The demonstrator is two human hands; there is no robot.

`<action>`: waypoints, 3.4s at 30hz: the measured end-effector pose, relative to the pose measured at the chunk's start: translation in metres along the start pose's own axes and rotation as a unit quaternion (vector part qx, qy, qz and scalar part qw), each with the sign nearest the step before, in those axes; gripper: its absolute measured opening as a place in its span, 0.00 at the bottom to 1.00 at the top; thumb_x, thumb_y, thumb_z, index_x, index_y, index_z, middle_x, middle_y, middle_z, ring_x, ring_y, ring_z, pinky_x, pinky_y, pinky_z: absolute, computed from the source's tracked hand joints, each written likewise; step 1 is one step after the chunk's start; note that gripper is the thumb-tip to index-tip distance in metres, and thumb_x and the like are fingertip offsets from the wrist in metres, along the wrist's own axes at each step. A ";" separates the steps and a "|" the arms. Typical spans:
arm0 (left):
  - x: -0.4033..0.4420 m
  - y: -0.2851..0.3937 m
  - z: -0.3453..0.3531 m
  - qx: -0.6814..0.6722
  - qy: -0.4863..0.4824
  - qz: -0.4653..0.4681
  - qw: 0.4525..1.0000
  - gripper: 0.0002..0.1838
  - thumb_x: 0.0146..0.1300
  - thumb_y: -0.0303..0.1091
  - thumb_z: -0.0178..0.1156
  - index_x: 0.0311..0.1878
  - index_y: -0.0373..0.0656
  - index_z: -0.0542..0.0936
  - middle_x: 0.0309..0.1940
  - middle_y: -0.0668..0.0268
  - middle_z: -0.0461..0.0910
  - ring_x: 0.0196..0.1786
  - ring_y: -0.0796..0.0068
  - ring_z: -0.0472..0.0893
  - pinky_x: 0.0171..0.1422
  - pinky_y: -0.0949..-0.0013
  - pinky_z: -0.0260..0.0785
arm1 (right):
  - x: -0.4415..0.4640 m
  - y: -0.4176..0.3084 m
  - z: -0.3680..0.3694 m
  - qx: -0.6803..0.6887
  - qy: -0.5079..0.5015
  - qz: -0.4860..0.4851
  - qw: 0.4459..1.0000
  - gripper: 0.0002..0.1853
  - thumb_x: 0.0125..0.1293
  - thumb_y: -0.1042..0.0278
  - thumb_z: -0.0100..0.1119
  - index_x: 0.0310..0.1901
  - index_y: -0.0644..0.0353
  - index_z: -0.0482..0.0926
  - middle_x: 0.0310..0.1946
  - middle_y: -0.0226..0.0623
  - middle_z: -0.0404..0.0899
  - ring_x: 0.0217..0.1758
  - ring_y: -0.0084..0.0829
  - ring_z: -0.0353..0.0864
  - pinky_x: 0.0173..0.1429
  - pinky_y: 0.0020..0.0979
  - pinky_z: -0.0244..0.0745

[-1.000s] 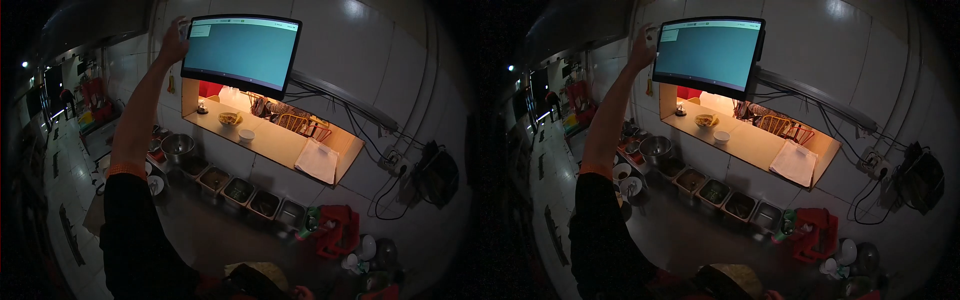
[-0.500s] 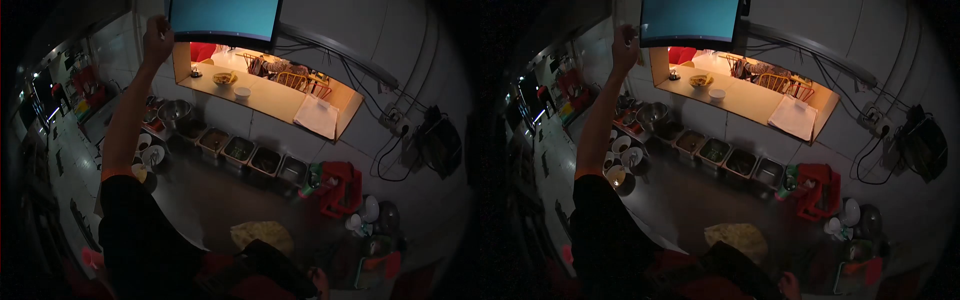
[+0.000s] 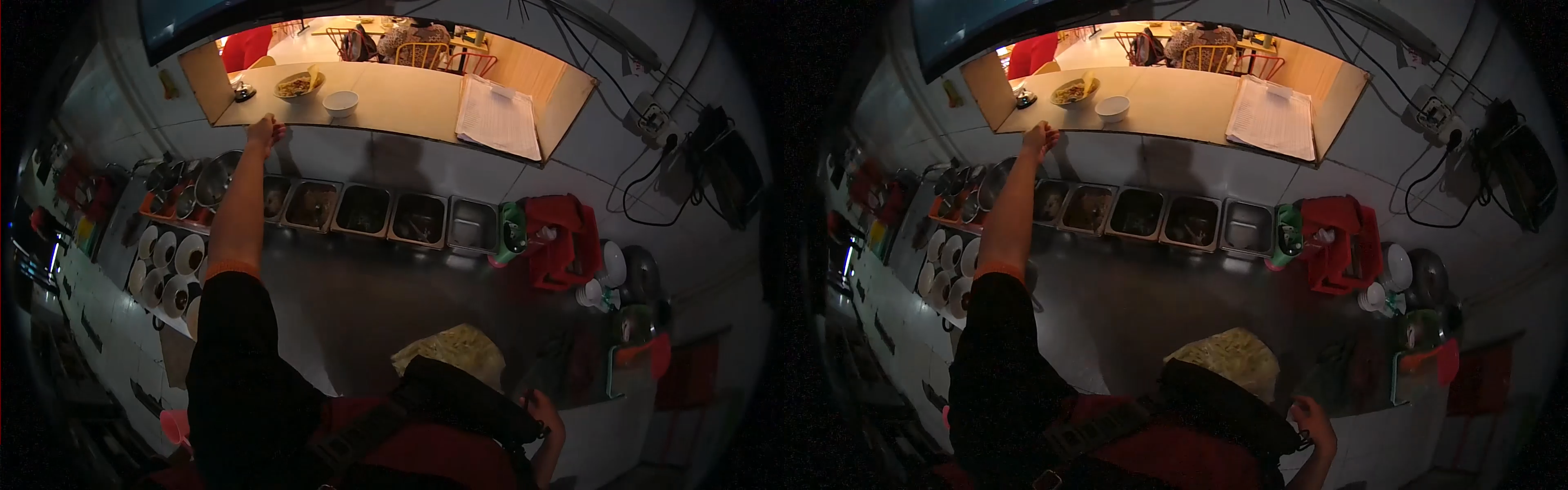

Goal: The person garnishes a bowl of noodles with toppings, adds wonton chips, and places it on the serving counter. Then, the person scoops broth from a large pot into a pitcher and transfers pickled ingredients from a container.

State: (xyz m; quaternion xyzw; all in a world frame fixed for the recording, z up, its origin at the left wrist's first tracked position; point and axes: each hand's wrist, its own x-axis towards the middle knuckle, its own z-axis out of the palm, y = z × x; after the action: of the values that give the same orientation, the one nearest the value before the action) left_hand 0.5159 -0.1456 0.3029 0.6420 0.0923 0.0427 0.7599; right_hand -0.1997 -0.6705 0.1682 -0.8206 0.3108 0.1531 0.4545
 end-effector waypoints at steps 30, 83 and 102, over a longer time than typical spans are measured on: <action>-0.112 -0.015 -0.053 0.363 0.167 -0.014 0.917 0.30 0.67 0.49 0.50 0.60 0.32 0.69 0.51 0.51 0.76 0.50 0.55 0.78 0.54 0.54 0.71 | 0.147 0.031 -0.221 -0.060 0.151 -0.038 0.986 0.20 0.65 0.53 0.57 0.50 0.60 0.76 0.43 0.42 0.80 0.46 0.35 0.79 0.53 0.34 0.72; -0.509 -0.214 0.224 0.290 -0.155 -0.072 0.942 0.12 0.56 0.33 0.55 0.31 0.33 0.81 0.19 0.59 0.81 0.22 0.74 0.81 0.28 0.67 0.73 | 0.183 -0.252 -0.088 -0.133 -0.133 -0.531 0.826 0.14 0.57 0.65 0.62 0.40 0.66 0.76 0.38 0.47 0.78 0.42 0.42 0.80 0.46 0.35 0.74; -0.200 -0.027 -0.018 0.371 0.153 0.106 0.910 0.20 0.54 0.39 0.60 0.15 0.31 0.73 0.09 0.63 0.70 0.15 0.75 0.70 0.21 0.61 0.62 | 0.140 -0.064 -0.018 -0.070 -0.223 -0.016 0.972 0.14 0.64 0.63 0.56 0.45 0.66 0.75 0.37 0.37 0.79 0.36 0.27 0.78 0.40 0.29 0.72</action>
State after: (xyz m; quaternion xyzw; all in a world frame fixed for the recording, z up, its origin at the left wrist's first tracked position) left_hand 0.3147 -0.1693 0.2909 0.8692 0.1483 0.1832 0.4347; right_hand -0.0526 -0.7127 0.1449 -0.8004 0.1766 0.3468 0.4560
